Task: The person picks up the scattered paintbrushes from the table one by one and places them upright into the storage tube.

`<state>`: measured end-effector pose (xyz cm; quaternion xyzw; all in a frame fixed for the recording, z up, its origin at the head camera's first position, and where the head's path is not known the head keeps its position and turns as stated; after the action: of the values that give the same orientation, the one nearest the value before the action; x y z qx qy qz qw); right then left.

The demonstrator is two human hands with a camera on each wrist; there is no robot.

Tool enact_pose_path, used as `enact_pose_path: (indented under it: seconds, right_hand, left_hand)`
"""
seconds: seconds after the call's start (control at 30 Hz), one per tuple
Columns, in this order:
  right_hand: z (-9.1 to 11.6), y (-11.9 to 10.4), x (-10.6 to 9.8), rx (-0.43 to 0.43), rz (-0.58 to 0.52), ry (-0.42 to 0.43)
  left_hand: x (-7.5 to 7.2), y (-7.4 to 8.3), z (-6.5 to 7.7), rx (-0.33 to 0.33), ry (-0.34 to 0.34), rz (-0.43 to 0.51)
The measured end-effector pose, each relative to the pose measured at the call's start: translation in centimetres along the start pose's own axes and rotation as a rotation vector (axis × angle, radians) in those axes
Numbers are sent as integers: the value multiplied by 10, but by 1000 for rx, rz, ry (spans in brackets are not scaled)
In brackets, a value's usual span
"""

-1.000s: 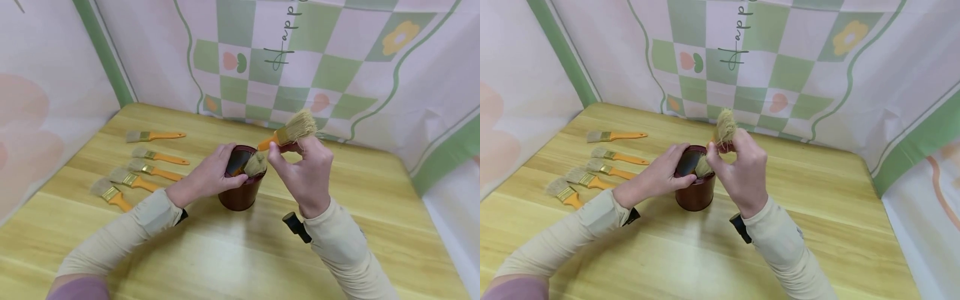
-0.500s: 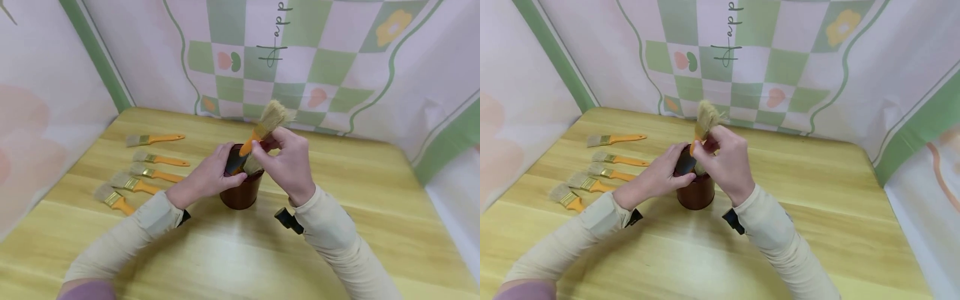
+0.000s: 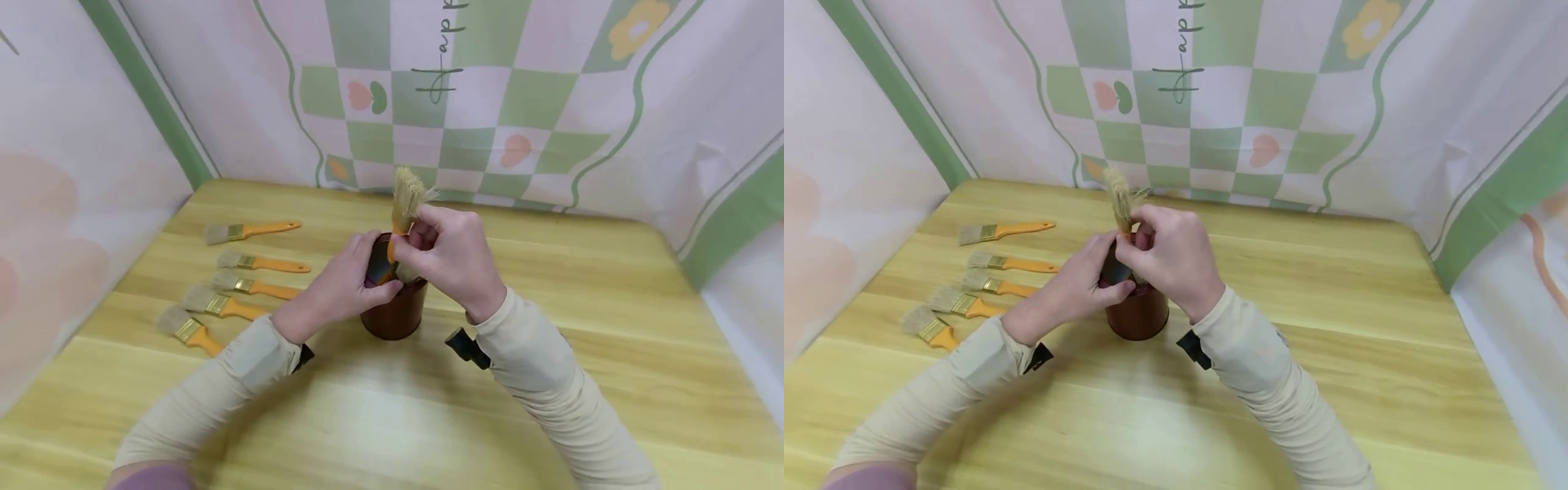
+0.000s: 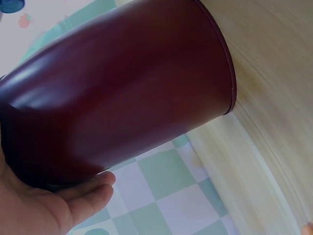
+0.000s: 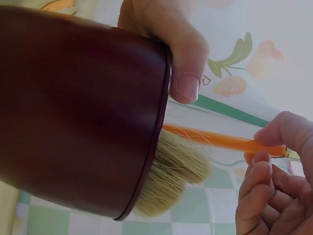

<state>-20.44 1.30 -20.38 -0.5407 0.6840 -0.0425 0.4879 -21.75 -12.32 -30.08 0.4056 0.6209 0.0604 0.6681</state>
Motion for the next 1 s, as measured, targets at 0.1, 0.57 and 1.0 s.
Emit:
enact_pose_path:
  seconds: [0.1, 0.57, 1.0]
  right_hand:
    - [-1, 1, 3, 1, 33, -5]
    - [-4, 5, 10, 68, 194, 1]
    - [0, 7, 13, 79, 212, 80]
  left_hand:
    - [1, -1, 2, -8, -3, 19]
    - [2, -1, 1, 14, -9, 9]
    - [2, -2, 3, 23, -1, 1]
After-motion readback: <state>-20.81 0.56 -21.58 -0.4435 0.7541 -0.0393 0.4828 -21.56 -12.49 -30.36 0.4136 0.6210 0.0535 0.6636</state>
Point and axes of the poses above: each hand's wrist, its own z-axis away from the middle knuckle, its own x-axis out of the palm, y = z × x, the point moved 6 cm from there along -z, towards the middle knuckle, and after that the axes turned 8 degrees about -y, right-handed, at the moved point
